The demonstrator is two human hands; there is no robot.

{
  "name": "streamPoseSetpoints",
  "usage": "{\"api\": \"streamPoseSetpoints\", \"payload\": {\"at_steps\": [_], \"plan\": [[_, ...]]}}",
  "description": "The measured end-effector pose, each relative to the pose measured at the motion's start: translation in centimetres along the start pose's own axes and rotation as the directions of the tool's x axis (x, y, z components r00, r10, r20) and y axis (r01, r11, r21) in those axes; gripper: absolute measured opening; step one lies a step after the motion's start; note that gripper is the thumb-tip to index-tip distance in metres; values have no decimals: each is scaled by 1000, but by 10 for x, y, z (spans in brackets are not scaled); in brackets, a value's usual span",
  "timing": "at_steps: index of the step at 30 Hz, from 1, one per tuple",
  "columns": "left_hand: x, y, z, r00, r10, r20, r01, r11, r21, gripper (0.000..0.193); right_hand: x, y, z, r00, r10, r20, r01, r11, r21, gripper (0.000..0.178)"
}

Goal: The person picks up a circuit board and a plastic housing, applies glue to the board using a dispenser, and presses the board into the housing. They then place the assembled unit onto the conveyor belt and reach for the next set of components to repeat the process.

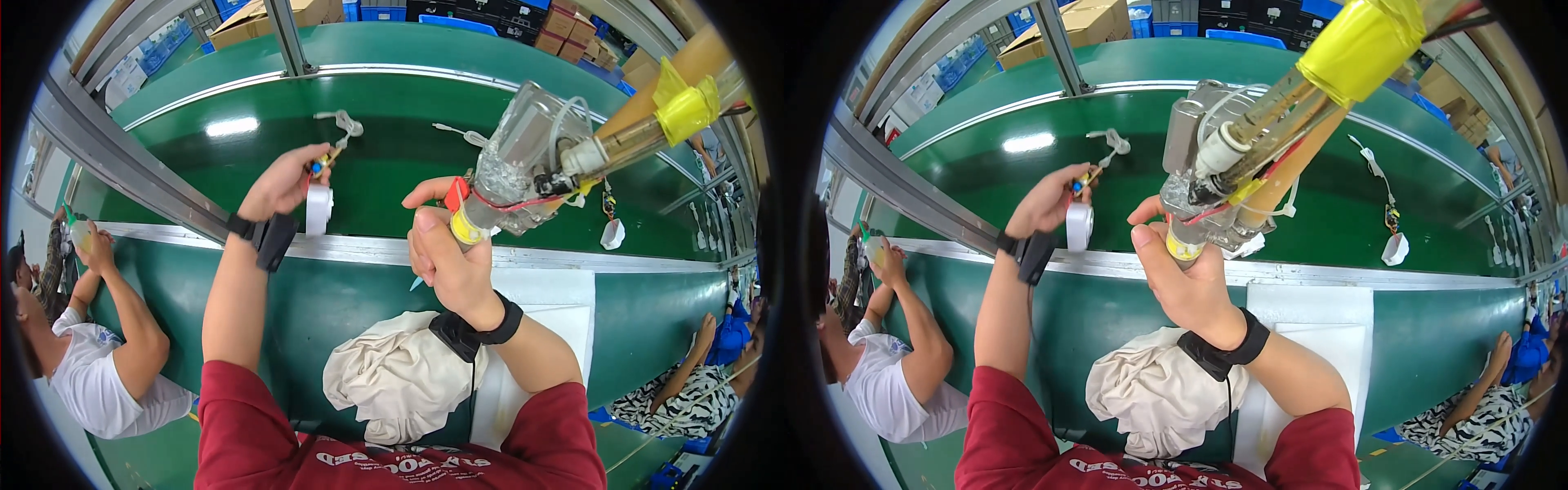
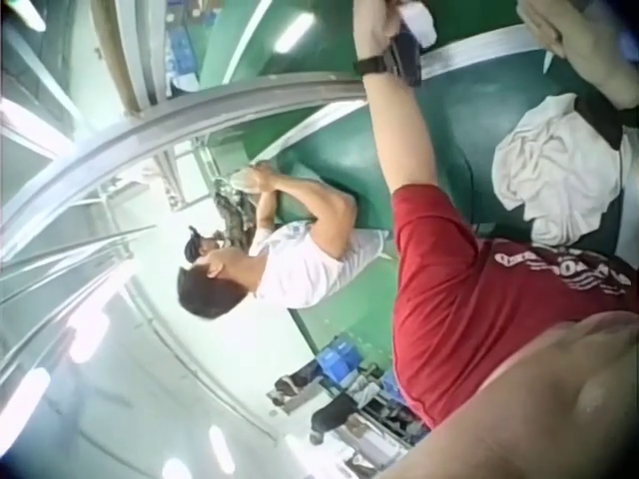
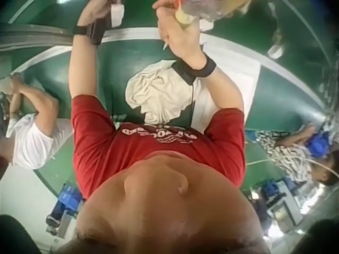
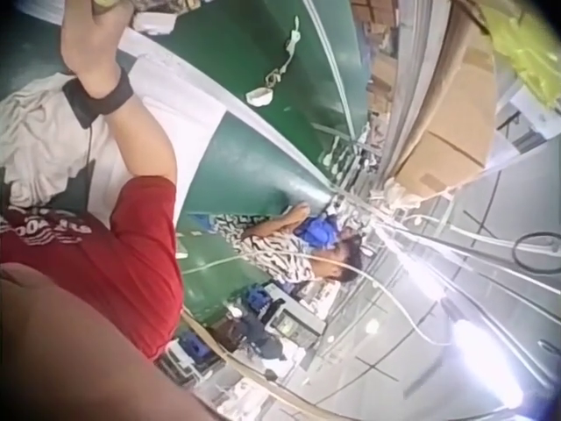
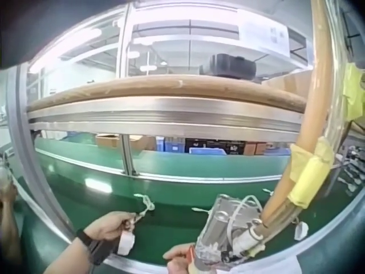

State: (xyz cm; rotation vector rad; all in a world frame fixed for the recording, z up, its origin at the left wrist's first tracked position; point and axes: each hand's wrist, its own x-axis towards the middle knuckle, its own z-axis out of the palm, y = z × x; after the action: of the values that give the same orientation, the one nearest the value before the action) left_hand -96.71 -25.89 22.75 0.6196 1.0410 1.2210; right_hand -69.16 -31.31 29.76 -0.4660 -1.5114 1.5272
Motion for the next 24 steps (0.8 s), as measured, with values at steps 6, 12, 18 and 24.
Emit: {"api": "streamPoseSetpoints", "payload": {"at_steps": [6, 12, 18, 24], "plan": [[-62, -47, 17, 977, -62, 205, 89, 988, -126, 27, 3, 4, -4, 1000, 21, -18, -21, 999, -35, 20], [-74, -73, 47, 914, -166, 371, 203, 977, -63, 31, 8, -3, -10, 999, 37, -36, -38, 999, -34, 21], [-62, -104, 72, 784, -227, 578, 114, 968, 225, 30, 14, -4, -10, 993, 24, -118, -27, 999, -25, 23], [-65, -126, 65, 757, -137, 639, 41, 986, 163, 35, 11, 15, -2, 993, 1, -114, 3, 999, 33, 18]]}}
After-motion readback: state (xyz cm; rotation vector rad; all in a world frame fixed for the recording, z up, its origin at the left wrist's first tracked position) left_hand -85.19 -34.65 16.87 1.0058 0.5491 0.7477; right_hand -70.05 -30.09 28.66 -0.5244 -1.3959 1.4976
